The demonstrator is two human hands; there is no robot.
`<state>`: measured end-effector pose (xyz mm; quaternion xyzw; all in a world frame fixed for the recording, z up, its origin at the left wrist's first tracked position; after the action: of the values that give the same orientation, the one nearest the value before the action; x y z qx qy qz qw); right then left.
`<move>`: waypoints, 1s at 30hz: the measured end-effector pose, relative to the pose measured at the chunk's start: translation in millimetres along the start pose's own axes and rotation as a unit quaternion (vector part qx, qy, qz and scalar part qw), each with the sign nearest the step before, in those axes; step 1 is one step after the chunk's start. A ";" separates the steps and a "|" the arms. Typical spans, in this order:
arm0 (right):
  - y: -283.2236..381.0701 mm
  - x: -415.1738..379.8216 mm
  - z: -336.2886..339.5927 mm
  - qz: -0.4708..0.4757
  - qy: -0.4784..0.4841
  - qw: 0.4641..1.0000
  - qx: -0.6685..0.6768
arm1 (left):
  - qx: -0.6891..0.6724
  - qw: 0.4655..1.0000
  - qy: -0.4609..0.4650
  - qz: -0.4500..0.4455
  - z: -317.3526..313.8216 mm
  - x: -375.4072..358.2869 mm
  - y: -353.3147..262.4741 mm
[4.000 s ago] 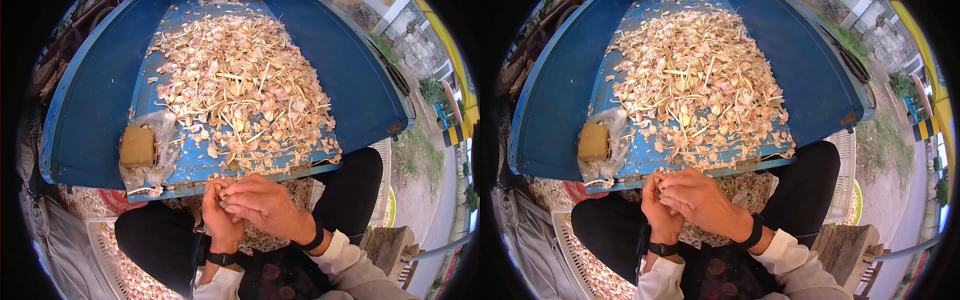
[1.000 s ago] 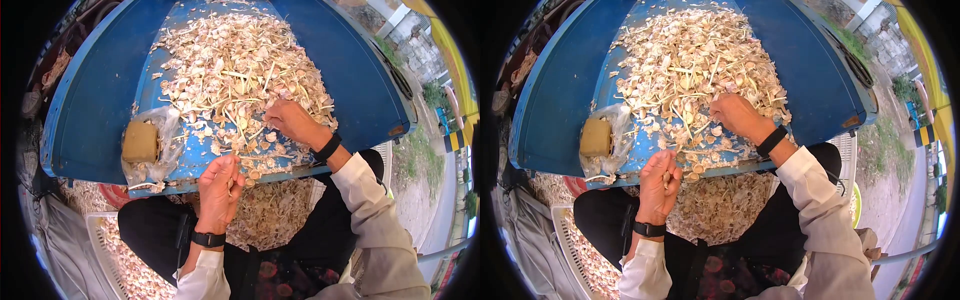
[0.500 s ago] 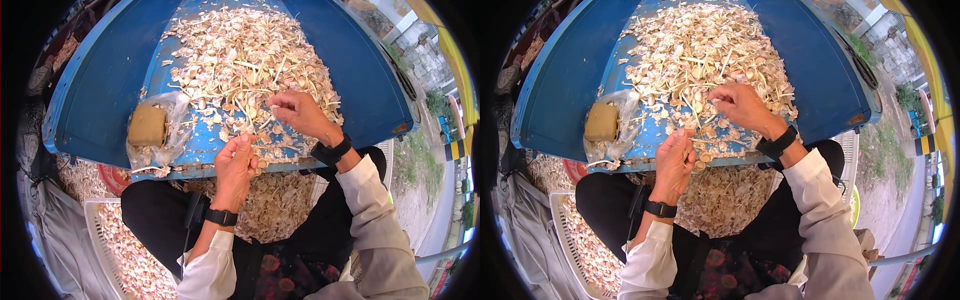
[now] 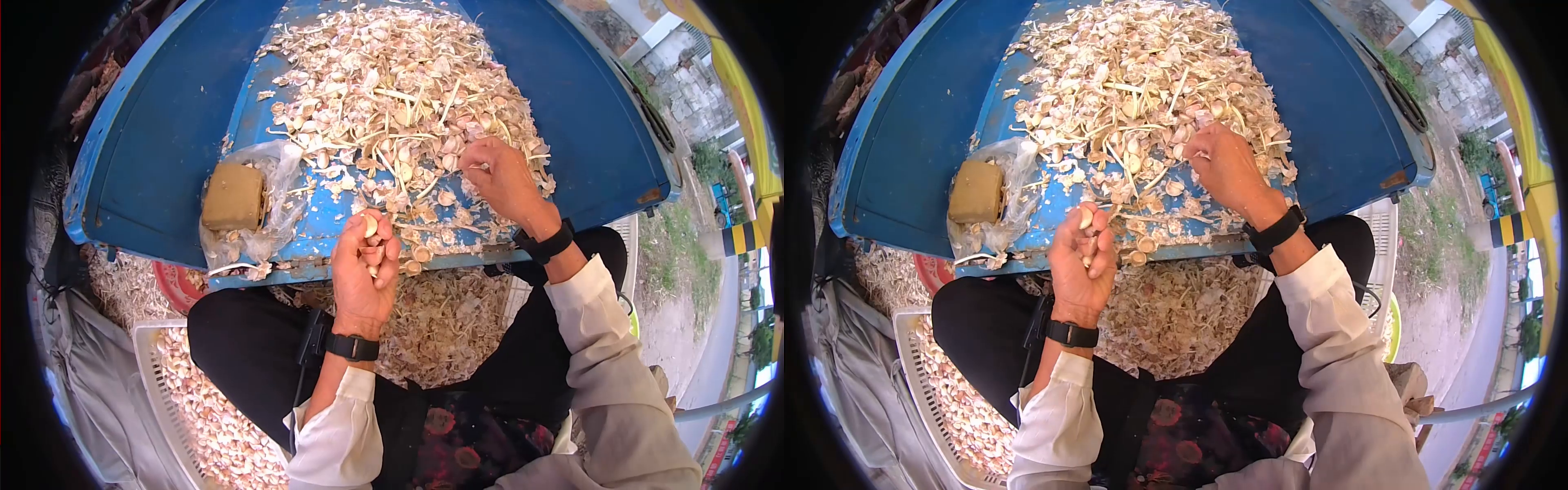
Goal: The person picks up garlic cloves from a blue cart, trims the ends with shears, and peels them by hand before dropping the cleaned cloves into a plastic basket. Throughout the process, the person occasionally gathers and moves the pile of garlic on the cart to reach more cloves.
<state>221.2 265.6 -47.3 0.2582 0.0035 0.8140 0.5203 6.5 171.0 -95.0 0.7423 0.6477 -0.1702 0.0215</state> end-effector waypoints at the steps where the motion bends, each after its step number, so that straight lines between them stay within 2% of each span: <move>1: -0.4 -2.6 -3.6 -0.020 0.080 0.996 0.027 | -0.030 0.999 0.011 0.013 -0.9 2.6 -3.1; 2: -1.1 -5.3 -8.4 -0.040 0.161 0.985 0.055 | -0.030 0.999 0.010 0.013 -2.2 2.5 -3.4; 3: -1.7 -6.4 -14.2 -0.041 0.162 0.984 0.056 | -0.022 1.000 0.014 0.010 -4.6 1.6 -4.3; 5: 8.5 -6.5 -27.3 0.094 0.147 0.984 0.030 | -0.012 1.000 0.015 0.005 -2.5 0.7 -3.9; 6: 10.4 -6.3 -27.3 0.094 0.147 0.984 0.033 | 0.019 0.999 0.024 0.009 1.2 0.9 0.5; 8: 19.7 -2.9 -16.9 -0.059 0.216 0.972 0.071 | 0.051 0.998 0.033 0.010 4.3 2.0 9.6; 9: 25.4 -6.0 -14.8 -0.148 0.219 0.947 0.181 | 0.130 0.991 0.014 0.002 5.3 2.5 14.6; 10: 36.2 -7.1 -9.5 -0.147 0.220 0.947 0.182 | 0.208 0.978 -0.006 -0.005 5.9 2.2 19.5; 12: 57.5 -9.0 -0.2 -0.136 0.178 0.939 0.259 | 0.214 0.977 -0.003 -0.005 -2.5 -0.8 25.4; 13: 66.7 -10.6 0.4 0.014 0.113 0.975 0.189 | 0.224 0.974 -0.005 -0.011 -4.1 -1.3 27.9; 16: 82.0 -18.9 -3.6 0.059 0.060 0.986 0.142 | 0.217 0.976 0.009 -0.017 -4.4 -3.3 27.1; 20: 90.4 -18.8 7.5 0.038 0.108 0.955 0.273 | 0.194 0.979 0.035 -0.044 -8.5 -13.8 16.6; 24: 108.3 -22.5 30.6 0.052 0.091 0.951 0.292 | 0.247 0.964 0.070 -0.065 -27.9 -37.2 5.2; 26: 121.2 -23.5 47.2 0.058 0.080 0.928 0.359 | 0.339 0.922 0.076 -0.171 -40.4 -58.2 -1.3; 27: 128.2 -24.6 55.4 0.122 0.031 0.932 0.341 | 0.369 0.905 0.103 -0.184 -47.0 -75.2 -10.8; 29: 158.2 -32.9 92.8 0.117 0.076 0.901 0.411 | 0.396 0.884 0.152 -0.196 -56.5 -119.8 -27.7; 30: 169.5 -38.4 103.5 0.161 0.070 0.880 0.442 | 0.400 0.837 0.240 -0.286 -66.4 -133.5 -30.0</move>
<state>134.3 128.0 72.9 0.4002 0.3576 0.8165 0.2127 -21.4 65.2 10.6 0.4850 0.6916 -0.2293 -0.4836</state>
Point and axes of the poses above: each hand's wrist, its own x-axis towards the middle knuckle, its own z-axis out of the back of the hand, y = z × x, the point moved 2 cm from there along x, towards the middle knuckle, and after that the axes turned 12 degrees about -x, right-handed, at the moved point
